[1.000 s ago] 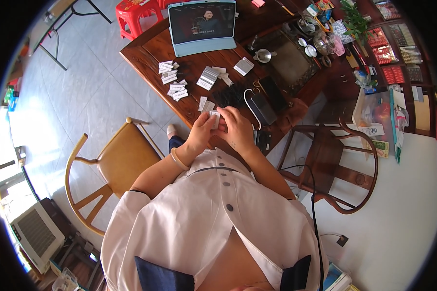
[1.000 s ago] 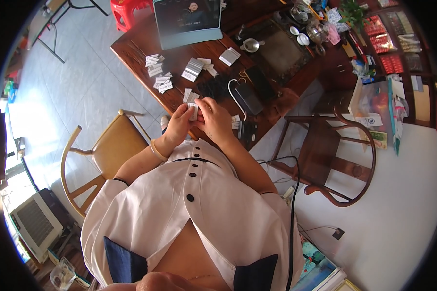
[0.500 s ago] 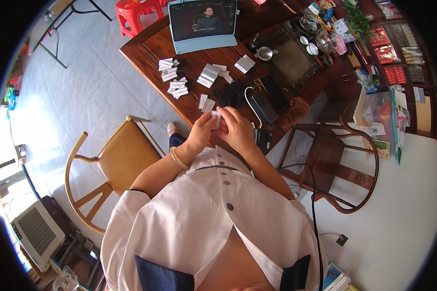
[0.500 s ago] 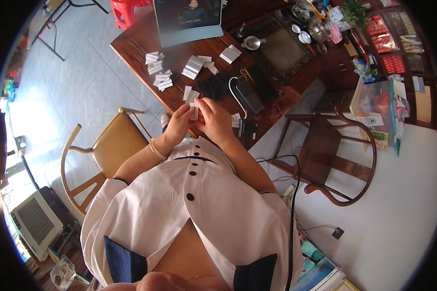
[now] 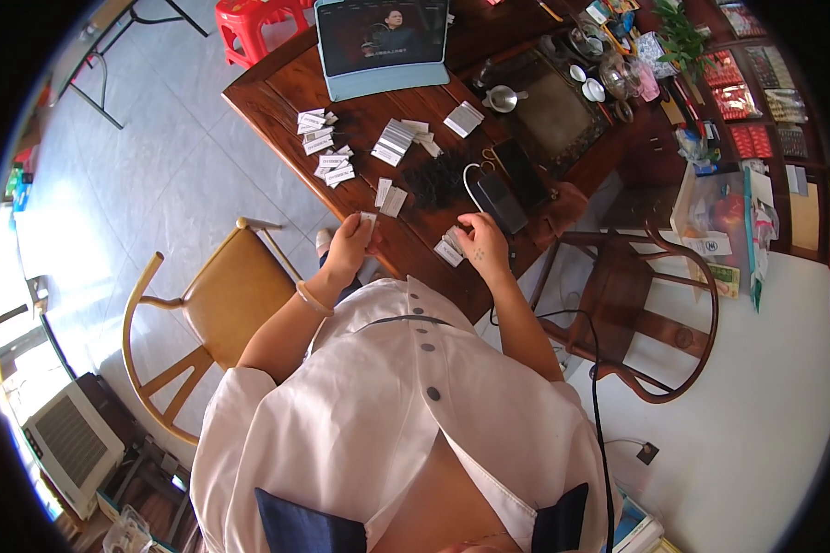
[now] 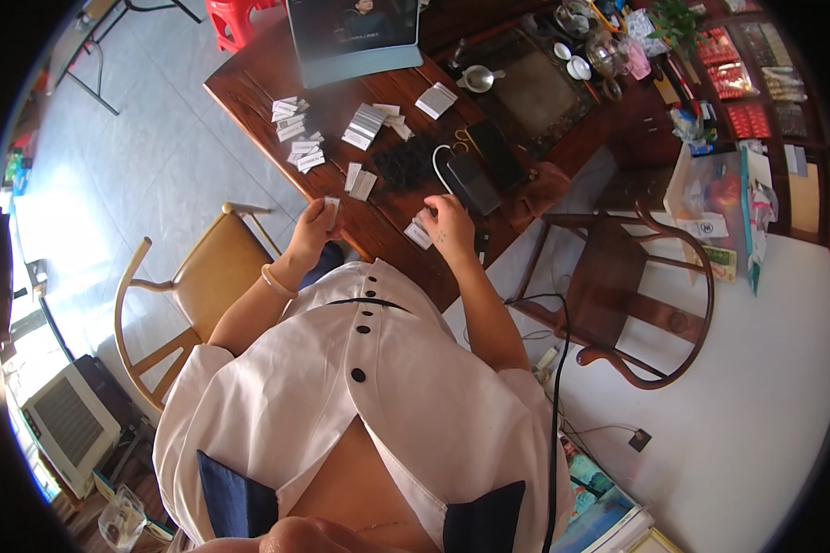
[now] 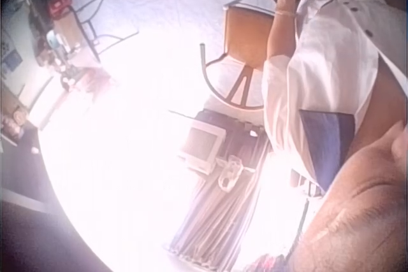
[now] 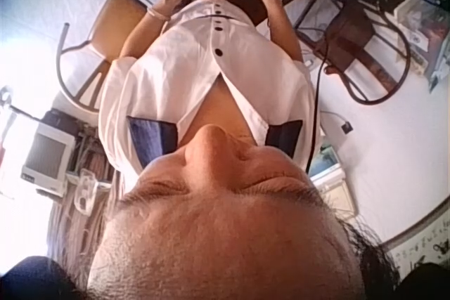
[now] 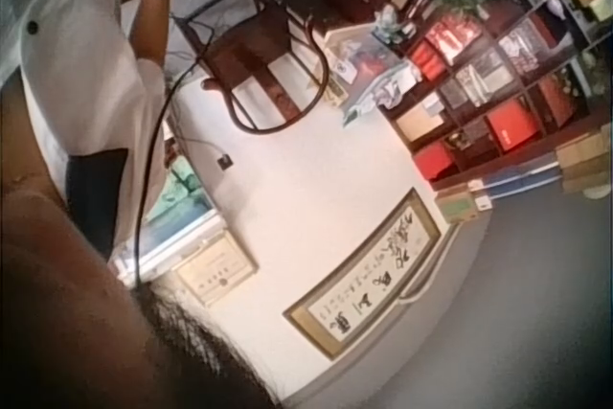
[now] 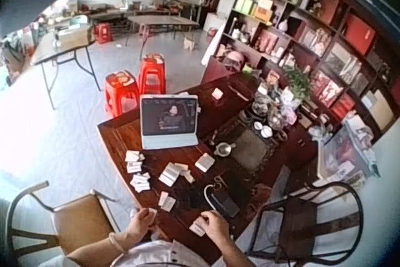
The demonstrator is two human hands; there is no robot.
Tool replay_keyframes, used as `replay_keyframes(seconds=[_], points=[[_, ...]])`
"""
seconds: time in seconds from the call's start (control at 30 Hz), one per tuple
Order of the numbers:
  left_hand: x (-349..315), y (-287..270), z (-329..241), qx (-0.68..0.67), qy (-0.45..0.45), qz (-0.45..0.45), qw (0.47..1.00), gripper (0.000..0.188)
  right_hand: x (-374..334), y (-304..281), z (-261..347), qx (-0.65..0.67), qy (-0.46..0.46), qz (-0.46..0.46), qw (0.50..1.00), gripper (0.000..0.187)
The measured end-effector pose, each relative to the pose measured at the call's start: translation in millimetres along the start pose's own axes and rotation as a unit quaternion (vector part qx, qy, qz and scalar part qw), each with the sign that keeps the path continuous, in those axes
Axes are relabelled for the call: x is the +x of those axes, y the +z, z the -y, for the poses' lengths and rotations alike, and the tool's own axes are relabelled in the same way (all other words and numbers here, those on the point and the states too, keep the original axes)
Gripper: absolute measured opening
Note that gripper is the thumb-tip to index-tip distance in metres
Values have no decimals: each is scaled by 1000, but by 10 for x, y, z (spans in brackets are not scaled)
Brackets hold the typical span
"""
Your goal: Attaching white labels to small black elastic bands at a table.
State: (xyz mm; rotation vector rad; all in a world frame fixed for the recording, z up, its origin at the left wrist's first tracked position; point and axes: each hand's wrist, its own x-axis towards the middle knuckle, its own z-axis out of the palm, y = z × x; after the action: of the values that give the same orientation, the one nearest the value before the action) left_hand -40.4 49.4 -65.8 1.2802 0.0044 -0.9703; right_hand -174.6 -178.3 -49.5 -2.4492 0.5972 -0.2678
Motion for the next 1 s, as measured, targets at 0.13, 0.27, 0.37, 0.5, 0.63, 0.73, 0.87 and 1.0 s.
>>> replay_keyframes(seconds=[0.13, 0.27, 0.37, 0.5, 0.63, 0.73, 0.87, 1.0], points=[[61, -111, 143, 11, -23, -30, 999, 18, 110, 193, -94, -67, -17, 44, 997, 12], [72, -118, 176, 2, -30, -47, 998, 17, 176, 450, 14, -113, -23, 88, 989, 12], [92, -116, 197, 11, -21, -56, 998, 15, 206, 622, -7, -155, -40, 94, 983, 12], [116, -153, 208, 84, 8, -56, 995, 23, 161, 620, -7, -178, -52, 107, 977, 9], [103, -131, 138, 174, 15, -92, 980, 33, 11, 352, 96, -167, -101, 161, 967, 7], [117, -156, 179, 187, 2, -76, 979, 38, 29, 213, 229, -94, -62, 125, 986, 7], [101, -135, 149, 157, 20, -68, 985, 33, 121, 21, 290, 20, -22, -15, 999, 10], [63, -120, 106, 112, 16, -55, 992, 28, 118, -113, 364, 12, -55, -11, 998, 12]])
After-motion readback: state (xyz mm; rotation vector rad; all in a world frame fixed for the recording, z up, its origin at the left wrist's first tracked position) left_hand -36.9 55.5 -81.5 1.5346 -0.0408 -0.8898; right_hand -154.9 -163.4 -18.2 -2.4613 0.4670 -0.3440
